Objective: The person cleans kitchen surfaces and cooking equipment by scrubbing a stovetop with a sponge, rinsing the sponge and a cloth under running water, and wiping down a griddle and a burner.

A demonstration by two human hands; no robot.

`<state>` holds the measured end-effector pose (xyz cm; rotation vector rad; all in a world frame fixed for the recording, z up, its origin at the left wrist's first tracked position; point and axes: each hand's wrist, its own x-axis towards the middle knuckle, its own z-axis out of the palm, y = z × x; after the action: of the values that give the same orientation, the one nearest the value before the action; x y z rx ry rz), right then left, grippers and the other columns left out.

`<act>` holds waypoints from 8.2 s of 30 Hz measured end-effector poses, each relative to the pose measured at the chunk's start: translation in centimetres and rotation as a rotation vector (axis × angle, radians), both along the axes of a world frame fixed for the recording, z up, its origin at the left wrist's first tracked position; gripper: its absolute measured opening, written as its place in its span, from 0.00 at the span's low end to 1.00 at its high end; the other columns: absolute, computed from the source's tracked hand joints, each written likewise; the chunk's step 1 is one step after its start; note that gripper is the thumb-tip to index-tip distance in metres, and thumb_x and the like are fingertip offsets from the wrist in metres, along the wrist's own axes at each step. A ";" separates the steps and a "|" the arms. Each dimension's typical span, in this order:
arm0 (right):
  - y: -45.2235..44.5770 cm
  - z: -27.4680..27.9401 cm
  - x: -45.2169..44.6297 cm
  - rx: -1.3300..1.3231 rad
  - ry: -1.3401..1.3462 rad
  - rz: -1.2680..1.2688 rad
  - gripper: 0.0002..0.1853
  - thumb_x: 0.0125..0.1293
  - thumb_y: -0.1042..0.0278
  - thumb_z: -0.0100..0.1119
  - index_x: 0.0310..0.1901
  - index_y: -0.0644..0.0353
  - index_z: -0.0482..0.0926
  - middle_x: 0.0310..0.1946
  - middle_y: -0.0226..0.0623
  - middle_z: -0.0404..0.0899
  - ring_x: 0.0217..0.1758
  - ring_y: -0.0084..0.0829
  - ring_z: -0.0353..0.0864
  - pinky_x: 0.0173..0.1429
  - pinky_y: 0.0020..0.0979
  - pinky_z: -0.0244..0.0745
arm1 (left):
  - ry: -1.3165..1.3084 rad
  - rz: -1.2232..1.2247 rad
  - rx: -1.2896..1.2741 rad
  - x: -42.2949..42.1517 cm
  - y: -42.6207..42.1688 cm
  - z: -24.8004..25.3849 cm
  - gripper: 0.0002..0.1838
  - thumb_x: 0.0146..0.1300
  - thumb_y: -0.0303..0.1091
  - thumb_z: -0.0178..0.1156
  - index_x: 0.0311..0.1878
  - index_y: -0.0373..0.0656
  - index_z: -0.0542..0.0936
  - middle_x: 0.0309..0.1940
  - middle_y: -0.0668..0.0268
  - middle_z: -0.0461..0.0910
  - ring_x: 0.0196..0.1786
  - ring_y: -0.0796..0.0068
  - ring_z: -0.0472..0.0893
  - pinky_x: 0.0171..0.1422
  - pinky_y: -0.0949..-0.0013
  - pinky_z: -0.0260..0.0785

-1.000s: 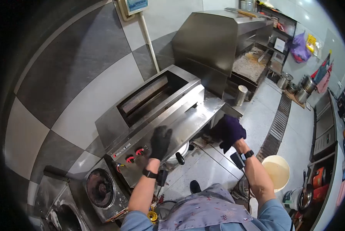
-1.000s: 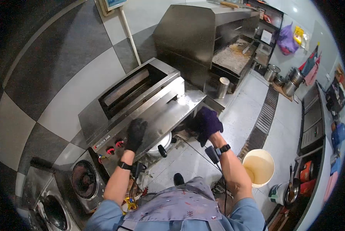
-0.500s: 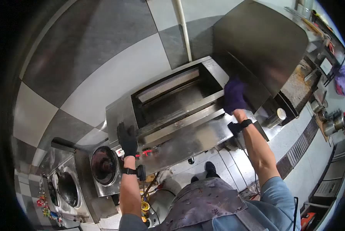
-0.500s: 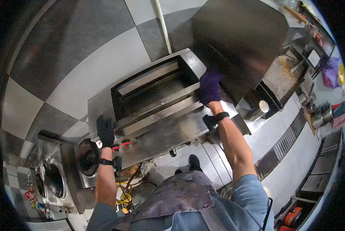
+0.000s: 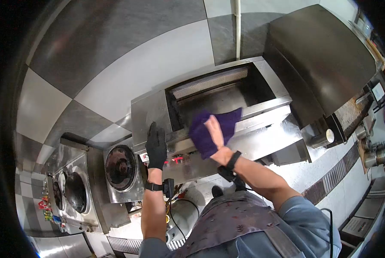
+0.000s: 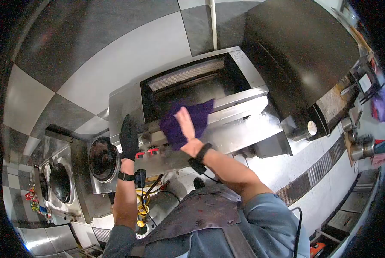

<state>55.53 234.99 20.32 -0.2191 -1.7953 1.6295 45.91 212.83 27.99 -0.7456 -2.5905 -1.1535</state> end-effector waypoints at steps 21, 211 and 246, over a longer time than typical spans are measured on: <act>15.2 12.8 14.3 0.516 -0.306 -0.097 0.28 0.71 0.65 0.55 0.70 0.68 0.66 0.69 0.53 0.69 0.75 0.50 0.67 0.80 0.44 0.61 | 0.103 -0.094 0.084 0.9 2.0 1.0 0.25 0.68 0.36 0.69 0.63 0.33 0.79 0.63 0.48 0.79 0.66 0.54 0.78 0.72 0.57 0.69; 35.7 14.0 12.8 1.181 -0.567 -0.248 0.21 0.57 0.84 0.56 0.53 0.61 0.81 0.55 0.48 0.78 0.55 0.53 0.79 0.60 0.44 0.78 | 0.299 -0.195 -0.186 4.3 12.3 1.1 0.15 0.57 0.42 0.73 0.42 0.45 0.84 0.39 0.56 0.84 0.46 0.49 0.82 0.53 0.47 0.71; 15.9 1.9 19.4 -0.798 -0.760 0.055 0.16 0.70 0.83 0.51 0.58 0.71 0.74 0.45 0.49 0.83 0.47 0.44 0.87 0.54 0.46 0.86 | -0.959 -0.803 0.355 11.2 8.5 -20.4 0.23 0.79 0.36 0.41 0.70 0.39 0.72 0.74 0.50 0.69 0.76 0.57 0.68 0.83 0.54 0.56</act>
<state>74.91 250.91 22.20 -1.2962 -1.5059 2.4421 57.11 221.31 7.61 -1.4812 -2.5751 -2.6698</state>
